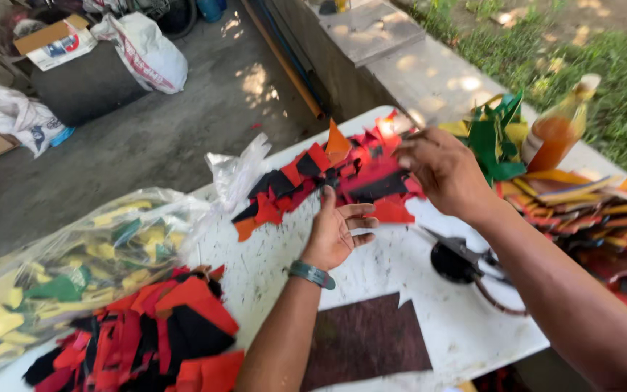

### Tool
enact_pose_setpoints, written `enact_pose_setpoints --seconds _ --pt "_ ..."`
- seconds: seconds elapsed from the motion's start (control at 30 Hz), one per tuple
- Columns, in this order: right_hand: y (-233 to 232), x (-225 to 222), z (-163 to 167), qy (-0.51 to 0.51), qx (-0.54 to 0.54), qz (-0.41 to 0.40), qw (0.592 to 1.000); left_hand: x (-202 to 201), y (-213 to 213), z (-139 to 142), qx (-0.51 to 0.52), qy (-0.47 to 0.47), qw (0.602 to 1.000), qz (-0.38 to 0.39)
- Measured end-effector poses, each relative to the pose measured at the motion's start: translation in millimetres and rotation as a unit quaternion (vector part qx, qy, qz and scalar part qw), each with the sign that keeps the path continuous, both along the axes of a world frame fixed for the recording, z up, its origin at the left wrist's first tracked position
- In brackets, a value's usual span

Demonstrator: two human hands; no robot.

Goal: The person repeatedly picks red and black cut pieces from a table, aligns them, folds them together, and places the assembled units into a growing pile. The person handles the pieces by hand without visible tools and works at a white table outdoors.

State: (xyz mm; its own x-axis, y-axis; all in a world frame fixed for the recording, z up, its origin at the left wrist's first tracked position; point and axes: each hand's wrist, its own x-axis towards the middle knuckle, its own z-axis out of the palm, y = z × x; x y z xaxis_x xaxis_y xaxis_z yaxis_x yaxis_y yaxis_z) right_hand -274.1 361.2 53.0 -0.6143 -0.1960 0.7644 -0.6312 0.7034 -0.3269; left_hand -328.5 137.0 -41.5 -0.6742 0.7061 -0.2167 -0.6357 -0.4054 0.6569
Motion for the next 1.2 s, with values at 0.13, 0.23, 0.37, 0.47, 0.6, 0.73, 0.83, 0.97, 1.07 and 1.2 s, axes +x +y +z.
enact_pose_setpoints --seconds 0.13,0.23,0.37,0.47,0.6,0.73,0.83,0.97,1.07,1.2 --pt "-26 95 -43 -0.056 0.107 0.059 0.991 70 -49 -26 0.092 0.013 0.995 -0.036" --pt "-48 151 -77 -0.132 0.001 0.131 0.983 128 -66 -39 0.016 0.113 0.992 0.054" --pt "-78 197 -115 -0.342 -0.392 0.248 0.817 189 -93 -54 0.004 0.167 0.979 0.119" --pt "-100 213 -137 -0.520 -0.571 0.385 0.506 213 -111 -70 -0.036 0.234 0.961 0.144" --pt "-126 225 -157 -0.538 -0.470 0.265 0.647 227 -133 -84 -0.234 0.336 0.880 0.241" --pt "-146 227 -168 -0.430 -0.257 0.078 0.862 243 -137 -80 -0.316 0.406 0.800 0.309" --pt "-153 227 -173 -0.571 -0.589 0.150 0.552 263 -136 -69 -0.253 0.445 0.793 0.330" --pt "-151 238 -180 -0.575 -0.626 0.372 0.373 286 -152 -53 -0.280 0.654 0.655 0.255" --pt "-147 245 -180 -0.539 -0.611 0.397 0.423 293 -161 -50 -0.229 0.584 0.751 0.207" --pt "-145 237 -169 -0.567 -0.478 0.399 0.540 301 -171 -62 -0.057 0.245 0.956 0.150"
